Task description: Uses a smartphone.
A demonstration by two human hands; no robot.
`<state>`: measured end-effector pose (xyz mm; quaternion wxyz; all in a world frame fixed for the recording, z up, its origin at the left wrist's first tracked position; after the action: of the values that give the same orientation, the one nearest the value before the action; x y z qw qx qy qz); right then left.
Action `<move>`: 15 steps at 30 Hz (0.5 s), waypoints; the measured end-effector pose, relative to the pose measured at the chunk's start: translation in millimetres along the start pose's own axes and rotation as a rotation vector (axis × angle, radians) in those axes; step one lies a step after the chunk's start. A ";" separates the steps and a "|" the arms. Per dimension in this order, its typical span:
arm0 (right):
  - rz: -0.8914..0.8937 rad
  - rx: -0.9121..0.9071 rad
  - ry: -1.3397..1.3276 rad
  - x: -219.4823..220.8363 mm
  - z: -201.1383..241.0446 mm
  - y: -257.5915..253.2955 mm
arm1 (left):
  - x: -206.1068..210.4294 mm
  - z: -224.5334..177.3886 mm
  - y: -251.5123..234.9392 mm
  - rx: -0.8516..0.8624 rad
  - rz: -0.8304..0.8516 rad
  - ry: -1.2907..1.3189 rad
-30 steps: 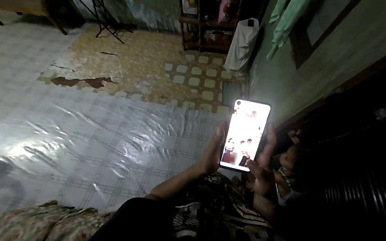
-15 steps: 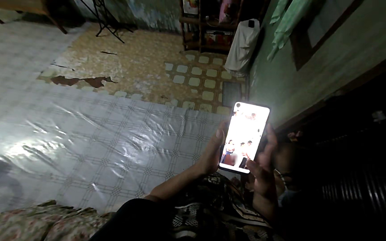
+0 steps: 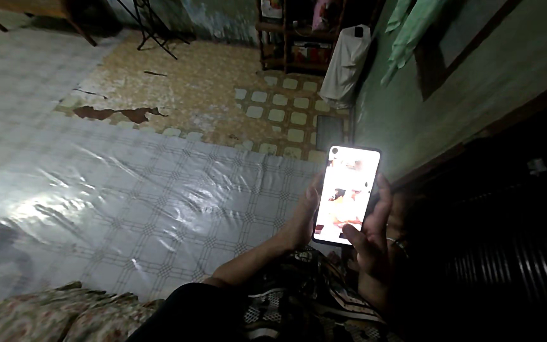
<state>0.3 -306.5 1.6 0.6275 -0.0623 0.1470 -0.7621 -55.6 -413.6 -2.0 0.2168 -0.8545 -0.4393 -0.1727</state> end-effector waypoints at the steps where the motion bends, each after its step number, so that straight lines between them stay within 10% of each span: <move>1: 0.006 0.020 -0.030 1.4 -0.7 0.4 | -1.7 0.3 0.1 0.001 -0.007 -0.009; 15: 0.040 0.133 -0.312 6.1 -18.4 -5.0 | -7.7 5.7 -9.9 -0.037 0.000 0.002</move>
<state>-10.7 -308.9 -14.9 0.6604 -0.1352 -0.0016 -0.7386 -67.4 -410.6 -8.4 0.2016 -0.8582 -0.4357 -0.1816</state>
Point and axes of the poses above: each hand's wrist, its own y-axis away from the middle knuckle, its own x-axis out of the palm, z = x × y, the point moved 9 cm from there along -y, towards the middle knuckle, and after that the axes turned 11 degrees about y, right-handed, at the moved point
